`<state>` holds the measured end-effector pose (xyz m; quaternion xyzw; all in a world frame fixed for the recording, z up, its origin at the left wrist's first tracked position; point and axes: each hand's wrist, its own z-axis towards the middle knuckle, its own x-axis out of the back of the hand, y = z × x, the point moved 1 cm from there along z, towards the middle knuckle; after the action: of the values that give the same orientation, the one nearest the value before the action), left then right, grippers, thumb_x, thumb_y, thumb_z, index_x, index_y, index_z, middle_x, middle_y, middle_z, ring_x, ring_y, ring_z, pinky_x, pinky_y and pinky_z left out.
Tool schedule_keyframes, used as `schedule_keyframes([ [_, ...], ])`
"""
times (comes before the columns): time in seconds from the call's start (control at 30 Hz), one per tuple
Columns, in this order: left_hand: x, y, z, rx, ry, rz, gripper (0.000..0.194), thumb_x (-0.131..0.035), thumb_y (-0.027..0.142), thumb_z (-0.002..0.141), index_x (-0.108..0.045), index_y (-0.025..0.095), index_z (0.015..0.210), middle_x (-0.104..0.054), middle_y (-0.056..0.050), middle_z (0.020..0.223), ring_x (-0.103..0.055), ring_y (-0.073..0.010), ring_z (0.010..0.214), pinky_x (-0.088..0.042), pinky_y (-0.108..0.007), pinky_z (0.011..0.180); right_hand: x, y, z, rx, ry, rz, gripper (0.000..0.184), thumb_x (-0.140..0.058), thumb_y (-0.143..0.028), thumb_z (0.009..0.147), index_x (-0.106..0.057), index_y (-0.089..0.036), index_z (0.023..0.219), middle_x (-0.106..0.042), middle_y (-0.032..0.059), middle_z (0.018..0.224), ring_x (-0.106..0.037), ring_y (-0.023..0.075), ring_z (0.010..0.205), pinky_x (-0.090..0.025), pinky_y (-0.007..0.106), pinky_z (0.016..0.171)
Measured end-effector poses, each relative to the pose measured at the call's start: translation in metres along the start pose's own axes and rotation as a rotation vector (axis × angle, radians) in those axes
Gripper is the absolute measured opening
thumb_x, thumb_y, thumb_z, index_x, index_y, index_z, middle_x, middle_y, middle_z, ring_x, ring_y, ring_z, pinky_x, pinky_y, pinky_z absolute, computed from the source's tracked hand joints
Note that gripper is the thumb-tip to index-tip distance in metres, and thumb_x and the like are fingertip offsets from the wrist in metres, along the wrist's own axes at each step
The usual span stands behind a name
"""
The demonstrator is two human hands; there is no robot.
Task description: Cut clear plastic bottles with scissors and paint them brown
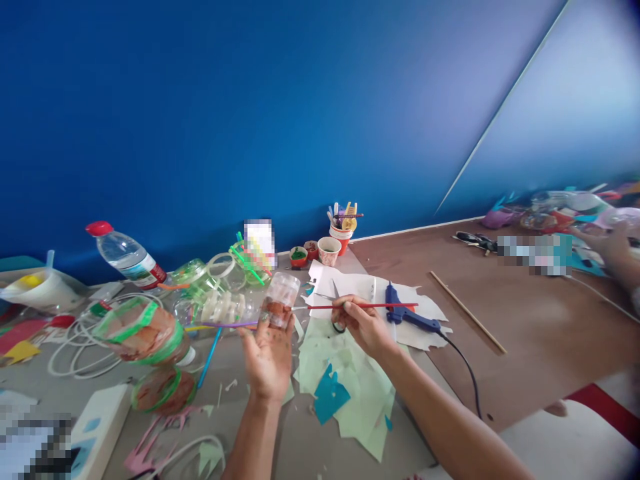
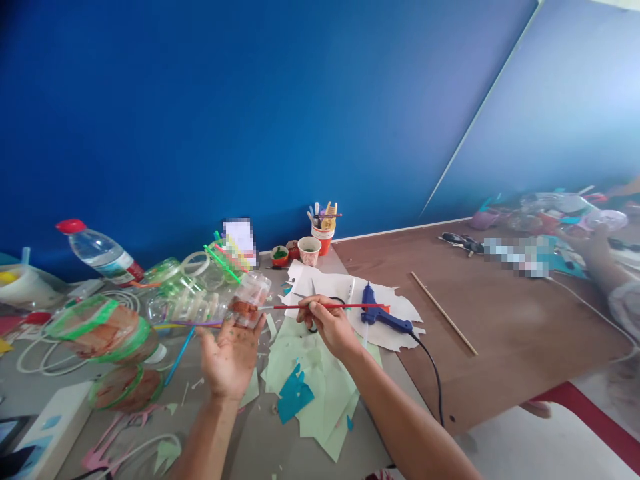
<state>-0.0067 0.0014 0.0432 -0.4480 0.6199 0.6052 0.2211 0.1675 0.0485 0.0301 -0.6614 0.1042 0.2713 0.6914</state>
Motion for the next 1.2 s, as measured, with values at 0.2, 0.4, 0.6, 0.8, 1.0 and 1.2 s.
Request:
schedule_keyframes([
  [0.2,-0.008,0.012,-0.002,0.063,-0.048,-0.113,0.067,-0.037,0.075,0.079,-0.069,0.022,0.105,-0.059,-0.011,0.132,-0.040,-0.0287,0.134,-0.035,-0.049,0.107,0.001,0.003,0.001,0.010,-0.010,-0.010,0.021,-0.067,-0.036,0.078,-0.070,-0.015,0.081,-0.066,0.0043,0.062,-0.052,0.0122,0.053,-0.037,0.024,0.049],
  [0.4,-0.002,0.021,0.001,0.109,-0.051,-0.223,0.057,-0.035,0.065,0.085,-0.070,0.022,0.099,-0.062,-0.010,0.130,-0.043,-0.0300,0.132,-0.031,-0.059,0.107,0.003,0.005,0.002,0.006,-0.008,-0.012,0.021,-0.068,-0.036,0.078,-0.071,-0.015,0.080,-0.065,0.0037,0.061,-0.052,0.0108,0.053,-0.037,0.022,0.049],
  [0.6,0.000,0.021,0.004,0.127,-0.065,-0.218,0.059,-0.033,0.065,0.087,-0.069,0.021,0.105,-0.065,-0.010,0.124,-0.045,-0.0271,0.131,-0.034,-0.056,0.106,0.005,0.004,0.002,0.009,0.007,0.014,0.021,-0.069,-0.037,0.077,-0.072,-0.016,0.081,-0.067,0.0042,0.063,-0.054,0.0112,0.054,-0.038,0.022,0.049],
  [0.8,0.003,0.000,0.004,0.007,0.031,0.013,0.061,-0.044,0.072,0.080,-0.071,0.022,0.099,-0.070,-0.010,0.111,-0.055,-0.0235,0.119,-0.043,-0.038,0.101,0.000,0.001,-0.001,-0.005,-0.035,0.038,0.024,-0.070,-0.040,0.076,-0.071,-0.017,0.082,-0.067,0.0043,0.064,-0.054,0.0122,0.054,-0.039,0.023,0.049],
  [1.0,0.012,-0.017,0.006,-0.187,0.020,0.288,0.066,-0.054,0.079,0.066,-0.071,0.026,0.101,-0.070,-0.005,0.112,-0.059,-0.0231,0.115,-0.039,-0.034,0.105,-0.002,-0.001,-0.002,0.000,-0.048,0.031,0.025,-0.070,-0.041,0.076,-0.070,-0.017,0.083,-0.067,0.0045,0.065,-0.054,0.0127,0.054,-0.039,0.024,0.049],
  [1.2,0.029,-0.021,0.009,-0.226,-0.070,0.459,0.067,-0.049,0.077,0.072,-0.065,0.028,0.115,-0.059,-0.004,0.132,-0.047,-0.0245,0.129,-0.029,-0.033,0.112,-0.004,-0.003,-0.003,0.004,-0.054,0.016,0.025,-0.070,-0.042,0.076,-0.070,-0.018,0.082,-0.068,0.0039,0.065,-0.052,0.0120,0.052,-0.038,0.025,0.048],
])
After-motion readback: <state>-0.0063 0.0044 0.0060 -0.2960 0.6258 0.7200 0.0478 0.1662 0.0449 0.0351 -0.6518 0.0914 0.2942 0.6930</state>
